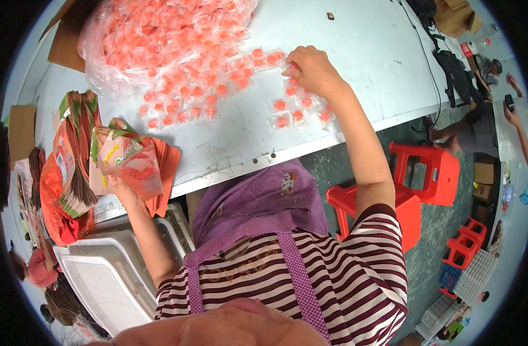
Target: Packing individual pink candies into plastic retail bags and stacking them.
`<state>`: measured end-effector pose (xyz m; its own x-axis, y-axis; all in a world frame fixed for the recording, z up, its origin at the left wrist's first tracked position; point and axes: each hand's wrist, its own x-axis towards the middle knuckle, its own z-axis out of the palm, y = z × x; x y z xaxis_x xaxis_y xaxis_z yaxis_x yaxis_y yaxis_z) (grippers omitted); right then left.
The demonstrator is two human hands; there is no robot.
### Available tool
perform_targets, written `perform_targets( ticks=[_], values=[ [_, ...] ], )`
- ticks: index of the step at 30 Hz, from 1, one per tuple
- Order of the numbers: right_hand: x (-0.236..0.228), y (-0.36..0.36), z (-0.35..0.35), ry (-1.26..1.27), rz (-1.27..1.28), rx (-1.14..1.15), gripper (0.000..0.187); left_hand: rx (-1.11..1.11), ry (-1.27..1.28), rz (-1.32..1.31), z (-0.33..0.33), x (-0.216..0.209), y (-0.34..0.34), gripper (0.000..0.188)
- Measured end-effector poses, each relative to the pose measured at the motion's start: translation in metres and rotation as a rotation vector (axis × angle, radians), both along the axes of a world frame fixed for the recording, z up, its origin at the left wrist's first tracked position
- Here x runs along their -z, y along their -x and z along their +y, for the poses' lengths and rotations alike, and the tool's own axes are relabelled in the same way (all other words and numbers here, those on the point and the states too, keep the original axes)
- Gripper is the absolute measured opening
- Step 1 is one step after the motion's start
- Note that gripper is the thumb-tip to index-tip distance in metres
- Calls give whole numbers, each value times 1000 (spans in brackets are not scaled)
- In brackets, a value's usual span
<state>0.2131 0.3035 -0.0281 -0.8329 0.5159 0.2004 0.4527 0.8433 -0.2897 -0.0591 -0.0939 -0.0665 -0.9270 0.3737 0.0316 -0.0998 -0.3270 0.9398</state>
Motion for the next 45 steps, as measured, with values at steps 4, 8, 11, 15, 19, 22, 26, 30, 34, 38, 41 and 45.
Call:
perform_targets(
  ticks=[4,8,11,15,19,22,26,30,34,38,41,45],
  values=[
    [-8,10,-9,-17,74,35,38,-1,27,11,-2,-1,0,24],
    [5,35,-13,-114,185,-68,48,-45,48,14,4,-6,-4,21],
    [9,42,-13,-48,-20,-64,49,-10,8,10,-1,2,2,16],
    [4,25,-13,85,-99,-57,42,-55,42,-2,2,-2,-1,10],
    [-2,8,-19,90,-64,-119,33,-47,40,-2,0,3,4,10],
    [0,-2,-21,74,-58,-150,28,-38,7,-2,0,4,5,9],
    [-9,5,-25,71,-114,-194,26,30,10,61,1,9,9,10],
    [-3,35,-25,20,-120,-271,32,28,-10,76,3,7,7,13],
    [-9,28,-26,107,-233,-202,46,3,-11,39,8,4,1,15],
    [-12,-8,-49,91,-255,-197,64,1,0,46,-9,12,9,21],
    [-10,-20,-70,-20,-279,-149,79,199,84,21,-15,13,12,28],
    [0,-12,-67,-72,-134,-146,85,63,103,118,-3,-31,-15,29]
  ],
)
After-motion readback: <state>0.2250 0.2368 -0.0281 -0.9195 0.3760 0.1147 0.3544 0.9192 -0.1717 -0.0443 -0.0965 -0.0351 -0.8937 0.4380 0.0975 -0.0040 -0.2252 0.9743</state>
